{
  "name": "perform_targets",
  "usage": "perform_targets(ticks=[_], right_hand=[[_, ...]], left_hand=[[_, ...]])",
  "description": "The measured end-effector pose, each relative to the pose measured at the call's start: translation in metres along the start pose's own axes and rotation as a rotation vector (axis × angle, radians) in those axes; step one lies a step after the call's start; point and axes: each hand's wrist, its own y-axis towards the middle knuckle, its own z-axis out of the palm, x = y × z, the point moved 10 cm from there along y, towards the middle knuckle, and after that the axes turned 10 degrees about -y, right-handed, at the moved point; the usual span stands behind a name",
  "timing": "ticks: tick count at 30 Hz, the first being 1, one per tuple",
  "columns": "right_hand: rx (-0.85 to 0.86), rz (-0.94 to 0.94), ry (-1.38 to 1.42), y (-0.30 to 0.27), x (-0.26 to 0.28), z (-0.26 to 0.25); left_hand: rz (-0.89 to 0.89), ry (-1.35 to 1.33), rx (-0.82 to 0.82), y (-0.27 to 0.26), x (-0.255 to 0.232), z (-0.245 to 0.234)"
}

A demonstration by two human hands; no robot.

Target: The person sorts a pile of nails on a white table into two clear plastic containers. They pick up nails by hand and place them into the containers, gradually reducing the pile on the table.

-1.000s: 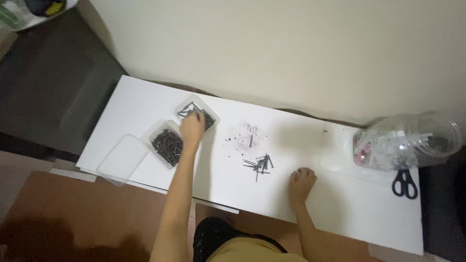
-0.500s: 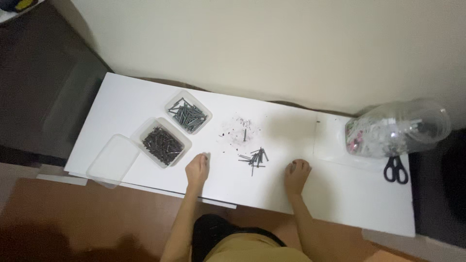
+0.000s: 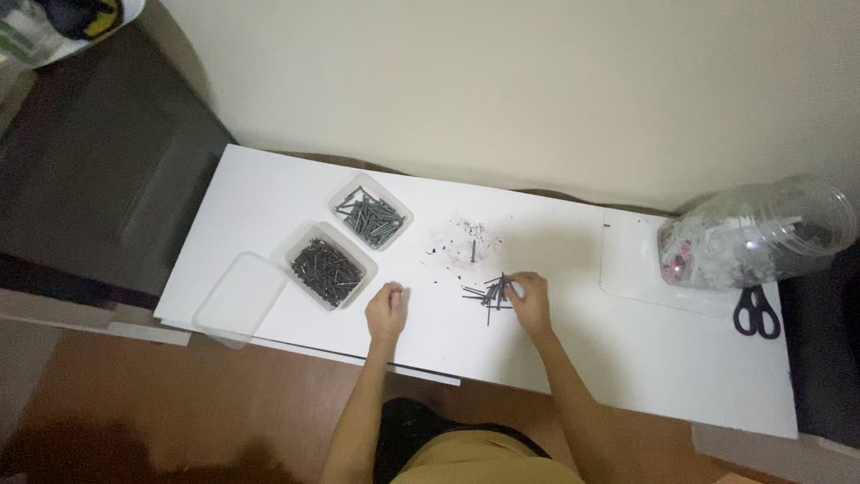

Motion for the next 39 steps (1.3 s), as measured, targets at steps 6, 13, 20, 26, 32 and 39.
perform_targets(ticks=[6, 13, 20, 26, 32, 39], right_hand=[[0.225, -0.195, -0.216, 0.02, 0.048, 0.02], [0.226, -0.32, -0.313, 0.02, 0.064, 0.037], [0.147, -0.22, -0.196, 0.049, 0.12, 0.041], [0.054, -0.348, 0.142, 0.087, 0.252, 0.05], [0.339, -0.251, 0.343, 0.083, 0.356, 0.128], [0.324, -0.564, -0.058, 0.041, 0.287, 0.183]], left_hand=[[-0.043, -0.029, 0.027, 0.001, -0.003, -0.003], [-0.085, -0.182, 0.026, -0.018, 0.01, -0.025], [-0.135, -0.225, 0.08, -0.017, 0.017, -0.024], [-0.03, -0.193, 0.105, -0.015, 0.005, -0.028], [-0.007, -0.244, 0.129, -0.014, 0.003, -0.031], [0.025, -0.249, 0.16, -0.012, -0.003, -0.03]])
